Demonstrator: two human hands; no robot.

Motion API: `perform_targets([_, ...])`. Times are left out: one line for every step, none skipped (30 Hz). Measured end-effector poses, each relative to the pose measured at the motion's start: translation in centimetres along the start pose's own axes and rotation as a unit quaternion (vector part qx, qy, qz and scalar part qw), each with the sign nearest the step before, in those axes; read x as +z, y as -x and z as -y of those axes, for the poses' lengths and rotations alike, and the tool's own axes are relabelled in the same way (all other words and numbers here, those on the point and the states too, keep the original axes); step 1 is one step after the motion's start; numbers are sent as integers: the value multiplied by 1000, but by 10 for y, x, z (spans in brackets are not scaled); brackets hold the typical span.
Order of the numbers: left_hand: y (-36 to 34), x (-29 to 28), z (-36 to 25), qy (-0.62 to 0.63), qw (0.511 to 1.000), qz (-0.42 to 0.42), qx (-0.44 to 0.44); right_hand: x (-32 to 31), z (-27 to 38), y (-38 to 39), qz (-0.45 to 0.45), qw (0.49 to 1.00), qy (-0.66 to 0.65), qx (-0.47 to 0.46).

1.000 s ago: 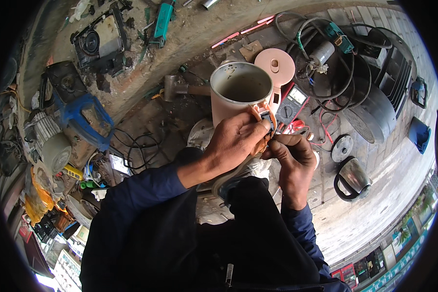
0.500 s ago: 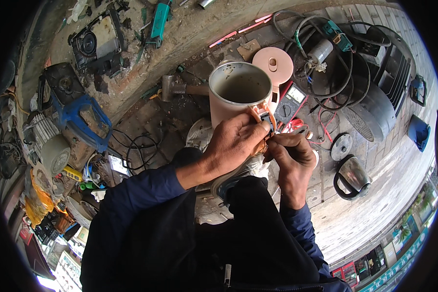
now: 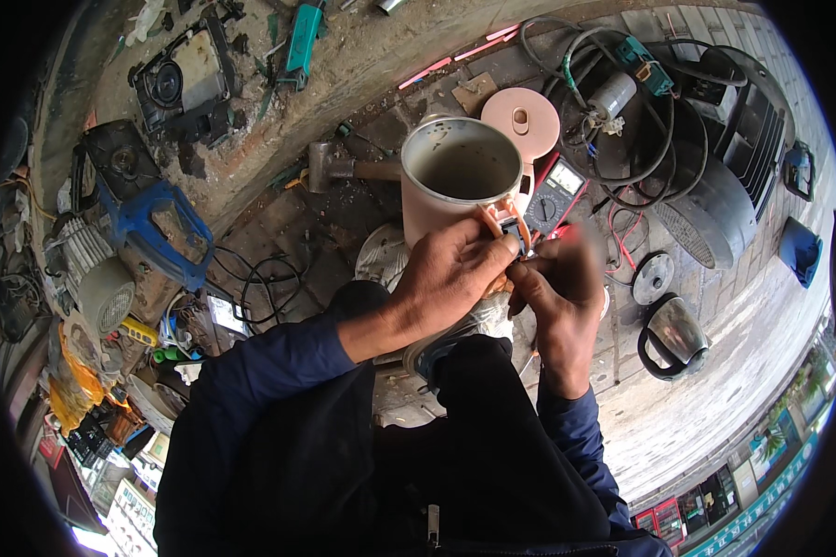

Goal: The person disassembles a pink electric kettle, removes the base and internal components, and uses a multimeter to test electrical continuity. They then reassemble the kettle, securing the base with a screwdriver.

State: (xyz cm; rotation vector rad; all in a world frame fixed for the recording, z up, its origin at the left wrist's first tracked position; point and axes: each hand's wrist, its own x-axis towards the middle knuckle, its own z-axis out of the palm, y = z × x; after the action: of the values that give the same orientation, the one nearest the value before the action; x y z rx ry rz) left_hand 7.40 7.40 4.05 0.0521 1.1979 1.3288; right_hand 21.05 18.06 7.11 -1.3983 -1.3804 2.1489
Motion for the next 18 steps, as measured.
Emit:
perform_targets([0,1,0,2,1000,-1,2,-1,1,-1,0,1000,8,5])
perform_targets([-1,2,0,2,1000,-2,-2,-2,2,-3,1,1000,21,8])
perform_targets([0,2,-1,-13,1000,-7,8,-3,3,-4,4,1000,18,10])
perform_targets([0,2,-1,-30,999,-13,12,-4,4,-6,8,1000,20,11])
perform_targets([1,3,-1,-47,999,-18,16,-4,5,-7,5,999,26,19])
perform_targets([1,3,-1,-34,999,-20,14,-4,5,-7,11,1000,20,15])
perform_targets([1,5,0,-20,999,-23,12,-4,6,-8,11,1000,19,18])
perform_targets([1,5,0,-4,1000,-21,21,-4,7,-8,9,999,20,24])
perform_targets([1,5,1,-1,1000,-22,7,-4,7,-8,12,999,22,19])
perform_targets([1,5,1,5,1000,-20,4,-3,8,-8,14,999,27,18])
perform_targets([0,5,2,11,1000,-17,-4,-3,9,-8,21,999,30,14])
perform_targets([0,4,2,11,1000,-14,-2,-2,10,-8,19,999,37,18])
perform_targets([0,2,2,12,1000,-11,-5,-2,10,-8,21,999,43,20])
perform_targets([0,2,2,10,1000,-12,-14,-1,11,-9,22,998,53,22])
perform_targets([0,1,1,8,1000,-7,-5,-1,12,-9,24,998,56,23])
perform_targets([0,1,1,3,1000,-7,-2,-1,12,-9,23,997,63,24])
perform_targets([0,1,0,-3,1000,-7,1,0,12,-10,23,997,70,24])
perform_targets([1,1,-1,-4,1000,-6,3,0,13,-10,21,996,77,27])
